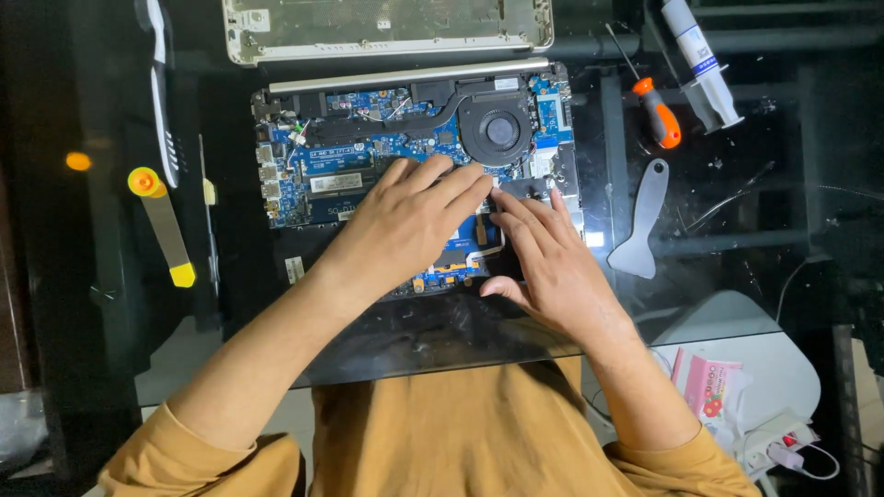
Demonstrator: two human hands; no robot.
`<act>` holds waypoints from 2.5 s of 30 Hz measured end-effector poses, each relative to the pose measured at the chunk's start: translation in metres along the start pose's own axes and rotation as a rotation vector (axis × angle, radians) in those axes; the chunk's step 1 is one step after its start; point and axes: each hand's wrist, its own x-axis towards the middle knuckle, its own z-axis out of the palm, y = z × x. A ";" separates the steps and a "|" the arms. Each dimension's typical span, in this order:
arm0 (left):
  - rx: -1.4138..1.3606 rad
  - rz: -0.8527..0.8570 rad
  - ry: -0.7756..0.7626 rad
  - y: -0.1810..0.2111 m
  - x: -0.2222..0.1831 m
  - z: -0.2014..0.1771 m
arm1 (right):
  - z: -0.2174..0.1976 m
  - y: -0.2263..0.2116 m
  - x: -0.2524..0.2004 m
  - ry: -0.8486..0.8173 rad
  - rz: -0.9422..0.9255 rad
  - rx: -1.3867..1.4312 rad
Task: The person performs maintenance on a laptop, including manipulating internal ribbon cables and cleaning the inside of the back cover with a toothbrush.
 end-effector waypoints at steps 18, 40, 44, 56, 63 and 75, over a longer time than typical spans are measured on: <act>0.142 0.150 -0.063 -0.010 0.012 0.007 | 0.018 0.008 -0.007 0.111 0.029 -0.093; 0.090 0.123 -0.034 -0.016 0.006 0.015 | 0.017 0.014 -0.015 0.418 0.013 0.022; 0.086 0.114 -0.023 -0.016 0.007 0.014 | 0.019 0.021 -0.017 0.484 0.036 0.024; 0.027 0.077 -0.026 -0.017 0.007 0.025 | -0.046 0.039 -0.007 0.424 0.209 0.053; -0.087 0.019 -0.003 -0.015 0.010 0.010 | -0.061 0.065 0.032 0.297 0.048 -0.178; -0.063 0.028 0.100 -0.021 0.004 0.023 | -0.043 0.074 0.038 0.200 0.040 -0.138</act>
